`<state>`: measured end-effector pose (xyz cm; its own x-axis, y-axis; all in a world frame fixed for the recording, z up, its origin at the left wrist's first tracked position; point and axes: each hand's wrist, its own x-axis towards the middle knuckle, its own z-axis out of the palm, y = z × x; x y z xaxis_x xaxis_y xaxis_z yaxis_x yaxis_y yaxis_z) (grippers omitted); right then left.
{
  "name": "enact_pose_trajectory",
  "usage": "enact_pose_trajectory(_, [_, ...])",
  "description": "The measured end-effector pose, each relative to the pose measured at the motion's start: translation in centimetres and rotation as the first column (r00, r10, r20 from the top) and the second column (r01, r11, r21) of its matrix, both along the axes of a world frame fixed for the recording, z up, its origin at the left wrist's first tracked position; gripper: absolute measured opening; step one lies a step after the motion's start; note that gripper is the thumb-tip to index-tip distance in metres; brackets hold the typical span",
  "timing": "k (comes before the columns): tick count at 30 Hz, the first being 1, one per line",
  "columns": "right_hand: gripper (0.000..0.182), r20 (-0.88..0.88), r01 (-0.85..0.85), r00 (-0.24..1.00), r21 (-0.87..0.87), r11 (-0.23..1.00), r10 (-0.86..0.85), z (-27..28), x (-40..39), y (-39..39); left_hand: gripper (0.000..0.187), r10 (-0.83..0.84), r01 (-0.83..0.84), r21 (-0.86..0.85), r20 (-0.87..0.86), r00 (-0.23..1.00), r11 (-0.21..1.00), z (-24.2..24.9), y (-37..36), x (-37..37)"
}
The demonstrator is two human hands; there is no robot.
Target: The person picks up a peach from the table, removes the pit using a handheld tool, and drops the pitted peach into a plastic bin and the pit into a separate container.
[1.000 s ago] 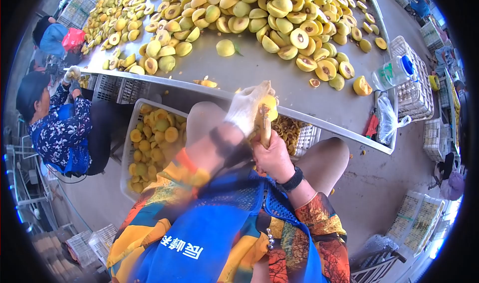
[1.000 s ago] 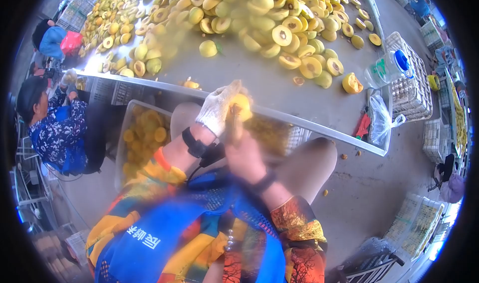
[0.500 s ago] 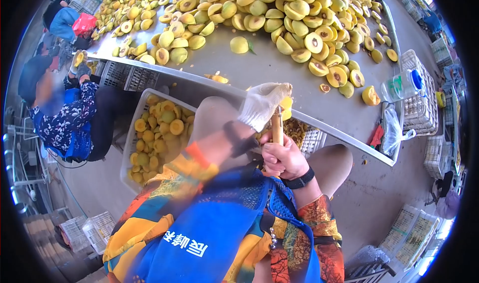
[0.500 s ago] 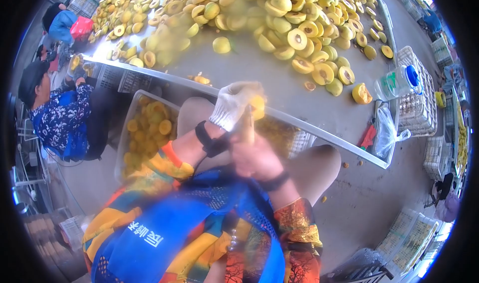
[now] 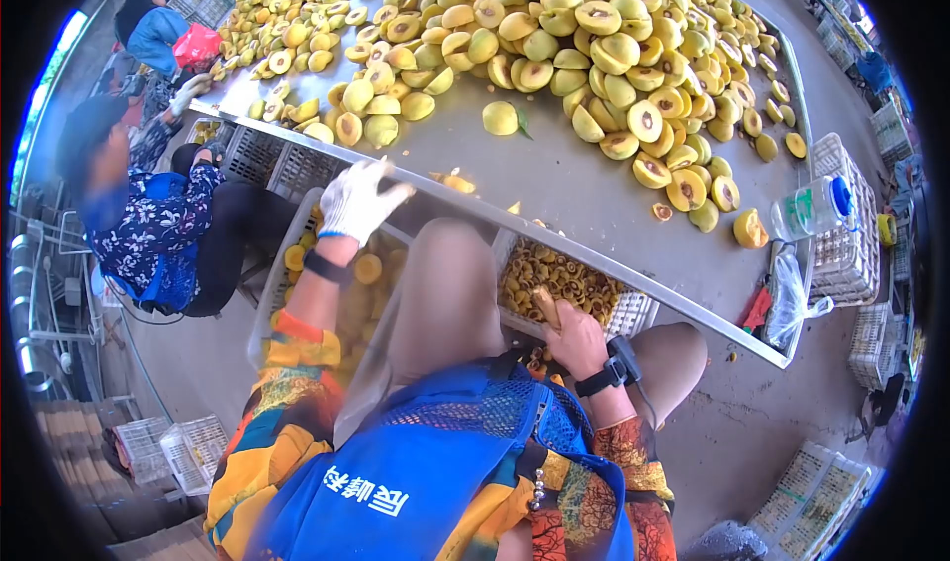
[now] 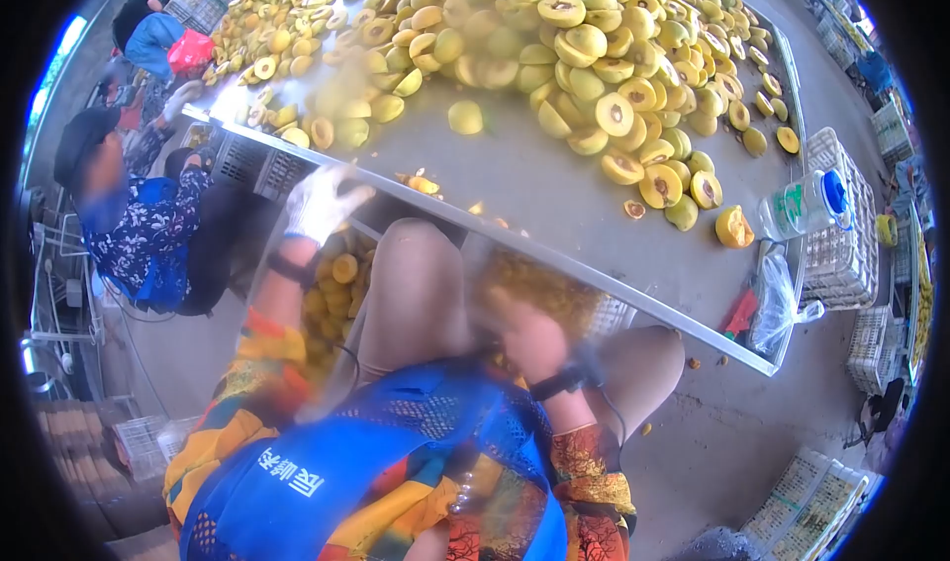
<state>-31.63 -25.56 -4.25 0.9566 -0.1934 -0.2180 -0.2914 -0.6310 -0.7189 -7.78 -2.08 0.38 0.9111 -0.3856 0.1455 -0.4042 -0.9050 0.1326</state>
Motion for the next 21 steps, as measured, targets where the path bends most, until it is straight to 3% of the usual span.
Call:
enact_pose_trajectory(3, [0.023,0.069,0.062,0.995,0.161,0.985,-0.074,0.3,0.9,1.5,0.043,-0.130,0.124,-0.151,-0.029,0.991,0.981,0.7,-5.4,3.3])
enact_pose_trajectory(4, [0.022,0.076,0.010,0.997,0.042,0.999,-0.013,-0.1,1.0,1.8,0.042,-0.227,0.226,-0.206,0.015,0.974,0.952,-0.1,-7.5,4.4])
enact_pose_trajectory(6, [0.021,0.100,0.025,0.995,0.039,0.999,-0.029,0.2,0.9,2.2,0.045,-0.340,0.340,-0.098,0.020,0.940,0.935,-1.2,-12.4,6.5])
enact_pose_trajectory(9, [0.023,0.097,0.075,0.992,0.025,0.997,-0.077,1.3,0.2,2.0,0.051,-0.334,0.344,0.050,-0.148,0.931,0.938,-4.3,-16.6,8.3])
enact_pose_trajectory(12, [0.026,0.116,0.127,0.985,-0.002,0.992,-0.126,2.7,-0.9,1.4,0.056,-0.316,0.326,0.079,-0.119,0.941,0.942,-5.0,-17.9,8.8])
enact_pose_trajectory(15, [0.028,0.185,0.238,0.954,0.016,0.971,-0.237,1.9,-1.0,0.6,0.055,-0.356,0.080,-0.471,-0.534,0.766,0.879,-2.7,-16.7,7.2])
enact_pose_trajectory(16, [0.029,0.126,0.295,0.949,-0.034,0.955,-0.288,0.6,-0.5,0.3,0.051,-0.451,-0.268,-0.658,-0.705,0.547,0.704,-0.5,-16.1,4.9])
enact_pose_trajectory(17, [0.030,-0.009,0.369,0.927,0.189,0.910,-0.375,3.0,0.7,0.4,0.049,-0.591,-0.385,-0.717,-0.697,0.406,0.582,0.3,-14.7,3.6])
enact_pose_trajectory(19, [0.031,0.068,0.327,0.939,0.123,0.937,-0.337,3.6,2.3,0.4,0.054,-0.658,-0.595,-0.677,-0.689,0.305,0.433,-0.1,-13.3,1.2])
enact_pose_trajectory(21, [0.032,0.110,0.294,0.945,0.128,0.947,-0.308,4.2,3.8,0.6,0.059,-0.615,-0.621,-0.627,-0.737,0.280,0.470,2.0,-12.3,-1.7])
